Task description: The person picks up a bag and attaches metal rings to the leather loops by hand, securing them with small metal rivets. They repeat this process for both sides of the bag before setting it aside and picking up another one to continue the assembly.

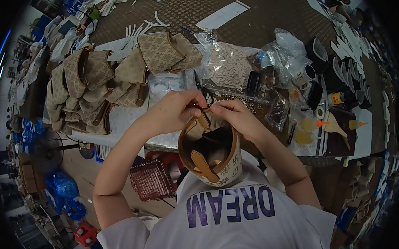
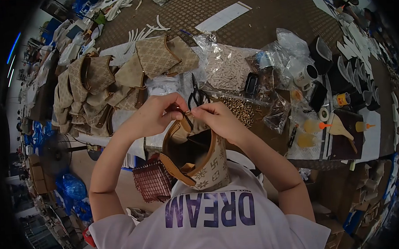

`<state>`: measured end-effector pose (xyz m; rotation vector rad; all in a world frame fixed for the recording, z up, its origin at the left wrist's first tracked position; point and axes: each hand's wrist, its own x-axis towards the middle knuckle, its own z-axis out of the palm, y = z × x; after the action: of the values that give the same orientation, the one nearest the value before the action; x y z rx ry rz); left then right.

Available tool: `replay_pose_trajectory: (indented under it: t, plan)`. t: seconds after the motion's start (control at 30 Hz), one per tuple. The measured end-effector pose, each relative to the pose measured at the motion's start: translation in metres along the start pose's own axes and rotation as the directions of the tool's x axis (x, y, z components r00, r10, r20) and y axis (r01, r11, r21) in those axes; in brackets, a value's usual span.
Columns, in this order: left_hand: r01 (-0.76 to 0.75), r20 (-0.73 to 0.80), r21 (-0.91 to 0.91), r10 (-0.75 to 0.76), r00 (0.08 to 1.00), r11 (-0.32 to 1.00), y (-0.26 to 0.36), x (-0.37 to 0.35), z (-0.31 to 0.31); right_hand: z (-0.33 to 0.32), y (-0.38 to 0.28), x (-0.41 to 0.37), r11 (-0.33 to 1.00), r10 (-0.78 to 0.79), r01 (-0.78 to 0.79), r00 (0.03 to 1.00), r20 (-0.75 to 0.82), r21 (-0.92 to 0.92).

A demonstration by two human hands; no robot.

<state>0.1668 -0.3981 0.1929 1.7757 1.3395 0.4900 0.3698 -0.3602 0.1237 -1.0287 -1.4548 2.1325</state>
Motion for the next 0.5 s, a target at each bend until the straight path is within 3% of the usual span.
replay_pose_trajectory:
  t: [0.2, 0.37, 0.47, 0.5]
  plan:
    - [-0.057, -0.044, 0.097, 0.061, 0.997, 0.994, 0.0003, -0.0009, 0.002, 0.0054, -0.0073, -0.0022, 1.0, -0.006, 0.006, 0.999, -0.033, -0.012]
    - [-0.103, -0.092, 0.195, 0.123, 0.988, 0.975, -0.0038, -0.0016, 0.0078, 0.0031, -0.0088, 0.0011, 0.996, 0.002, 0.004, 0.998, 0.062, -0.086]
    - [-0.103, -0.066, 0.206, 0.119, 0.991, 0.973, -0.004, 0.0, 0.008, 0.0025, -0.0108, 0.0038, 0.989, 0.025, -0.014, 0.997, 0.071, -0.15]
    - [-0.089, -0.096, 0.128, 0.102, 0.99, 0.988, -0.0054, 0.0007, 0.0092, 0.0017, -0.0111, 0.0044, 0.987, 0.037, -0.025, 0.997, 0.071, -0.161]
